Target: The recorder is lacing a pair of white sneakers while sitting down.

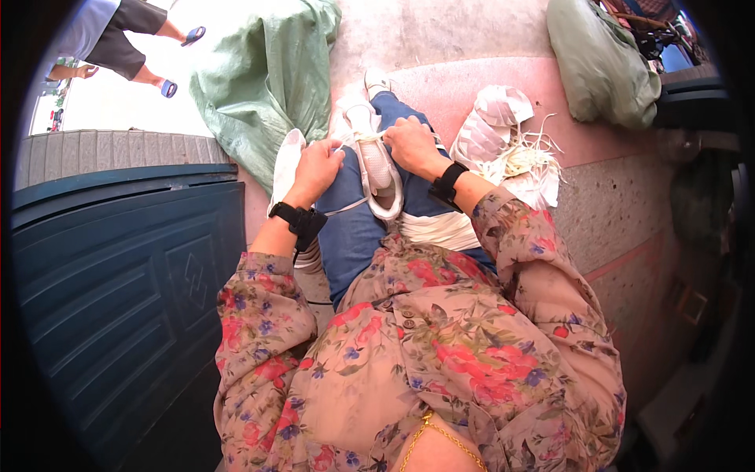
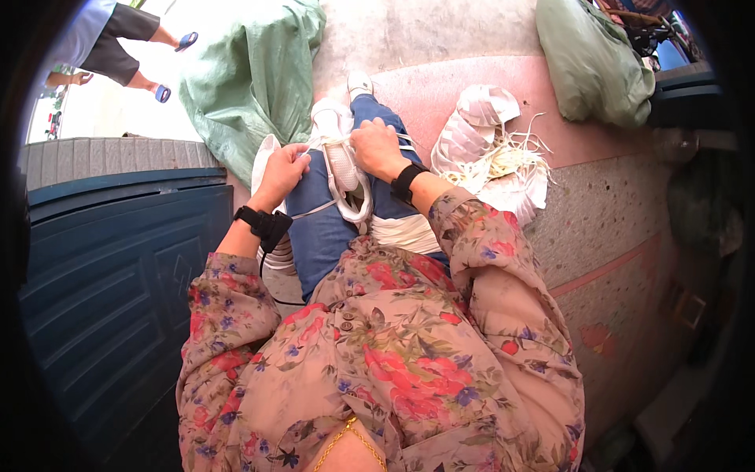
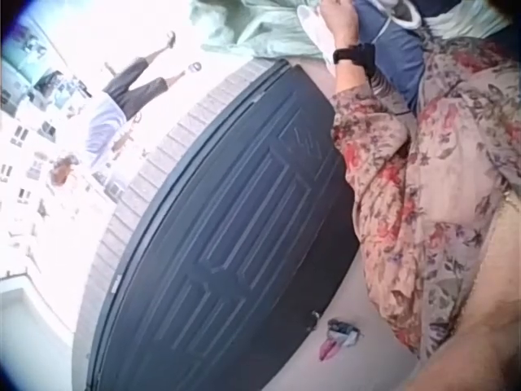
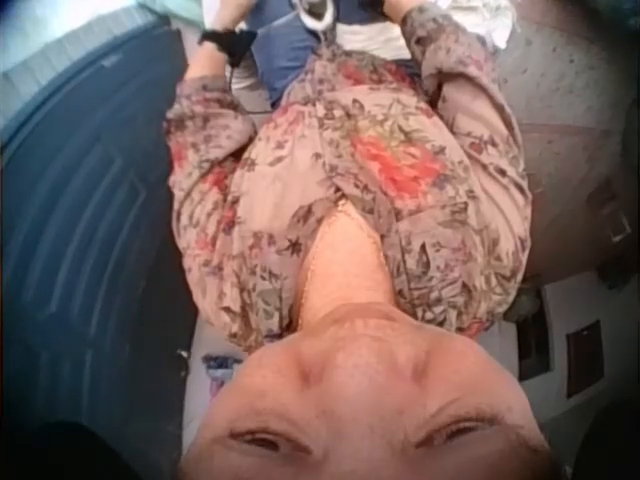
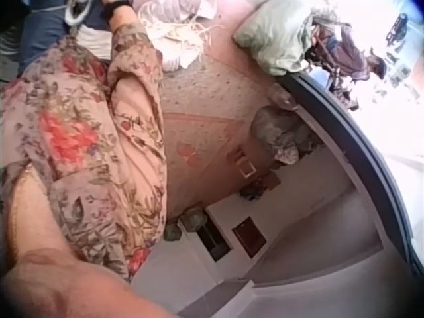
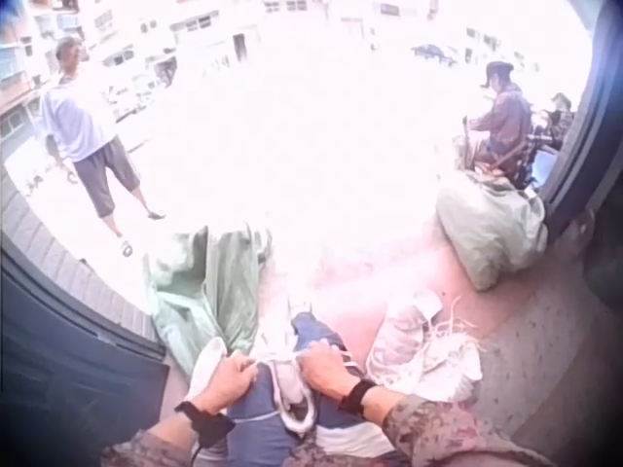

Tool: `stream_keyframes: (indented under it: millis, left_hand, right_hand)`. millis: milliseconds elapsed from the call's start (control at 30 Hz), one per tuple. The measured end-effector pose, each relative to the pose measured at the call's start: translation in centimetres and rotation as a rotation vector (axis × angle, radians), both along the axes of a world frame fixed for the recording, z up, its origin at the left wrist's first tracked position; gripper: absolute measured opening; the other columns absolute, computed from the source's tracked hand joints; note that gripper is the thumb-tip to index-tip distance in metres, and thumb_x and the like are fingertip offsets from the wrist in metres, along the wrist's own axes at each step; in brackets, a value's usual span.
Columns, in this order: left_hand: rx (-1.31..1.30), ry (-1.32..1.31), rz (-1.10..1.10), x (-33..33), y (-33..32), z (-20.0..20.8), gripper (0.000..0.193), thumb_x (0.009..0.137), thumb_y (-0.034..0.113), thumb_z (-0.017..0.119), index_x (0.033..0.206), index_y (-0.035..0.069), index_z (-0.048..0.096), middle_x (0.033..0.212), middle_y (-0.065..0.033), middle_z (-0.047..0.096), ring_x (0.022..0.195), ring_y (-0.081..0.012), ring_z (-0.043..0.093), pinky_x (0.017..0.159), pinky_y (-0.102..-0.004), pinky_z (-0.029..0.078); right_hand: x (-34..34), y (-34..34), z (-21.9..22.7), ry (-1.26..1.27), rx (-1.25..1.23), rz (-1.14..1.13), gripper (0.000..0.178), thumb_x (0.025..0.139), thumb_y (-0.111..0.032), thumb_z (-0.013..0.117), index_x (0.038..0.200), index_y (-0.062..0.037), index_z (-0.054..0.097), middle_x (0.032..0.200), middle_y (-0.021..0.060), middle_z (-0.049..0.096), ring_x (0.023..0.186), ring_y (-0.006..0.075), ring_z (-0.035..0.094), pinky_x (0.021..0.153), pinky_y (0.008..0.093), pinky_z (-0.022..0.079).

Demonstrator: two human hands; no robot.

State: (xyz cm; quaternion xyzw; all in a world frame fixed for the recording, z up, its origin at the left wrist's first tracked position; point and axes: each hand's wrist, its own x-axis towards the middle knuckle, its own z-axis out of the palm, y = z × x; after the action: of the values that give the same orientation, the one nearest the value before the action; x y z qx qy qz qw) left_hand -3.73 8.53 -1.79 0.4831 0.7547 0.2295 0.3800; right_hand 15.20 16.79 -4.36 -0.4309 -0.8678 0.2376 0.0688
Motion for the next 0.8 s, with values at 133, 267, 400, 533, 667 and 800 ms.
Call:
stream_keyframes:
  millis: [133, 267, 400, 533, 667, 800]
  left_hand:
    - [-0.007, 0.135, -0.055, 0.5, 0.0, 0.1, 0.022, 0.079, 0.020, 0.054, 0.091, 0.004, 0.063, 0.074, -0.0132, 0.063, 0.073, -0.0250, 0.061, 0.067, -0.0368, 0.046]
    - [0.117, 0.459, -0.207, 1.2, -0.3, 0.3, 0.019, 0.079, 0.022, 0.054, 0.086, 0.009, 0.065, 0.077, -0.0121, 0.063, 0.075, -0.0299, 0.058, 0.068, -0.0409, 0.045]
    - [0.205, 0.572, -0.306, 1.6, 0.1, -0.1, 0.017, 0.077, 0.021, 0.056, 0.080, 0.007, 0.066, 0.077, -0.0132, 0.062, 0.074, -0.0306, 0.057, 0.068, -0.0412, 0.046]
    - [0.140, 0.230, -0.189, 0.8, 0.1, -1.2, 0.019, 0.077, 0.019, 0.056, 0.080, 0.002, 0.064, 0.071, -0.0153, 0.061, 0.066, -0.0304, 0.057, 0.062, -0.0370, 0.045]
    - [0.068, 0.085, -0.138, 0.8, 0.9, -0.9, 0.020, 0.075, 0.024, 0.056, 0.076, 0.006, 0.065, 0.074, -0.0156, 0.062, 0.073, -0.0324, 0.059, 0.066, -0.0409, 0.045]
    - [0.018, 0.261, -0.166, 1.6, 1.6, -0.6, 0.021, 0.076, 0.023, 0.055, 0.078, 0.004, 0.064, 0.071, -0.0157, 0.061, 0.069, -0.0285, 0.059, 0.064, -0.0374, 0.045]
  right_hand:
    - [0.0, 0.6, 0.4, 0.001, -0.080, 0.145, 0.016, 0.079, -0.020, 0.051, 0.081, -0.0100, 0.064, 0.088, 0.0086, 0.056, 0.088, 0.0284, 0.051, 0.075, 0.0423, 0.041]
    - [0.0, 0.9, 0.1, 0.050, -0.066, 0.219, 0.015, 0.078, -0.019, 0.052, 0.082, -0.0108, 0.064, 0.086, 0.0079, 0.058, 0.087, 0.0279, 0.052, 0.074, 0.0407, 0.042]
    - [0.4, 0.9, 0.1, 0.056, -0.042, 0.237, 0.013, 0.077, -0.016, 0.052, 0.081, -0.0112, 0.064, 0.085, 0.0079, 0.058, 0.086, 0.0275, 0.053, 0.073, 0.0407, 0.042]
    - [0.2, 0.6, 0.4, 0.051, 0.040, 0.257, 0.013, 0.077, -0.014, 0.052, 0.081, -0.0121, 0.064, 0.085, 0.0069, 0.058, 0.086, 0.0269, 0.053, 0.073, 0.0402, 0.042]
    - [0.3, 0.8, -0.4, 0.069, 0.000, 0.254, 0.013, 0.078, -0.016, 0.052, 0.080, -0.0124, 0.064, 0.084, 0.0064, 0.058, 0.086, 0.0271, 0.055, 0.072, 0.0406, 0.043]
    - [0.3, 1.1, -0.4, 0.068, -0.050, 0.264, 0.014, 0.079, -0.017, 0.051, 0.081, -0.0121, 0.064, 0.084, 0.0072, 0.059, 0.086, 0.0274, 0.056, 0.071, 0.0413, 0.044]
